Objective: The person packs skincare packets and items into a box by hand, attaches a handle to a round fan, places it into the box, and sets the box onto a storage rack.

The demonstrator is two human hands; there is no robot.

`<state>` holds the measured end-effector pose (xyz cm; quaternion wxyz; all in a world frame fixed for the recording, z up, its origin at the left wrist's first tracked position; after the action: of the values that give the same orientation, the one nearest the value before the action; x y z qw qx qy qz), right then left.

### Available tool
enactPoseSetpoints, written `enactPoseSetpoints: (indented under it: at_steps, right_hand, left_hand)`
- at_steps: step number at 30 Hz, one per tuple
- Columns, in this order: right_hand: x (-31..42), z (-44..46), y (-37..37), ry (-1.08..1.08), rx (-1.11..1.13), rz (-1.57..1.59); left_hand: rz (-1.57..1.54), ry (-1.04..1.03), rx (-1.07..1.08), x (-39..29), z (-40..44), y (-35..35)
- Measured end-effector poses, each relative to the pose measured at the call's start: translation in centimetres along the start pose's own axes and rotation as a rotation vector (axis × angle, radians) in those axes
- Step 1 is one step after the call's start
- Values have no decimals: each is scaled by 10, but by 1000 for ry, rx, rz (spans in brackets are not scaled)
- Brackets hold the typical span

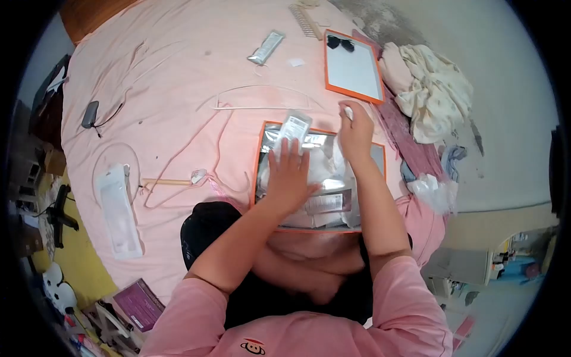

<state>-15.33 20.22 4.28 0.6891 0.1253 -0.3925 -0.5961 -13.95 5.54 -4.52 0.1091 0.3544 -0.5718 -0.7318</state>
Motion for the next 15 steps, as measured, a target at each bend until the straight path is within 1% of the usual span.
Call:
enactPoseSetpoints:
  at_steps: [3,6,9,10,12,13,15]
  right_hand:
    - [7,22,-58,22,188,-15]
    - [9,42,-117,61,398,-75]
    - [-7,64,-183,90,567,-179]
    - [-12,72,-203,83,605,-219]
    - [-20,86,-241,67,680,-295]
    - [-22,92,-258,9,722,-319]
    - [-25,99,-289,-109,807,-371]
  left_hand:
    - [-5,24,365,-11,-11,-19]
    - [-46,-21,248,-11,-13,-18]
    - [-182,54,160,10,10,-1]
    - [-225,85,-50,20,15,12]
    - [-403,123,-128,32,24,18]
    - [-490,144,-168,38,29,20]
    - [-473,120,-160,42,33,12]
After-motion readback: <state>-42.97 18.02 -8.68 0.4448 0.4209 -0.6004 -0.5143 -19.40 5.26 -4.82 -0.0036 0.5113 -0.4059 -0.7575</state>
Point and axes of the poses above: each hand's wrist, its own z-axis towards the middle knuckle, its own y-axis out of the back of the hand, x = y × z, the point moved 7 cm from there along z, towards the middle knuckle, and after that the axes turned 4 degrees about y, right-handed, at the moved point
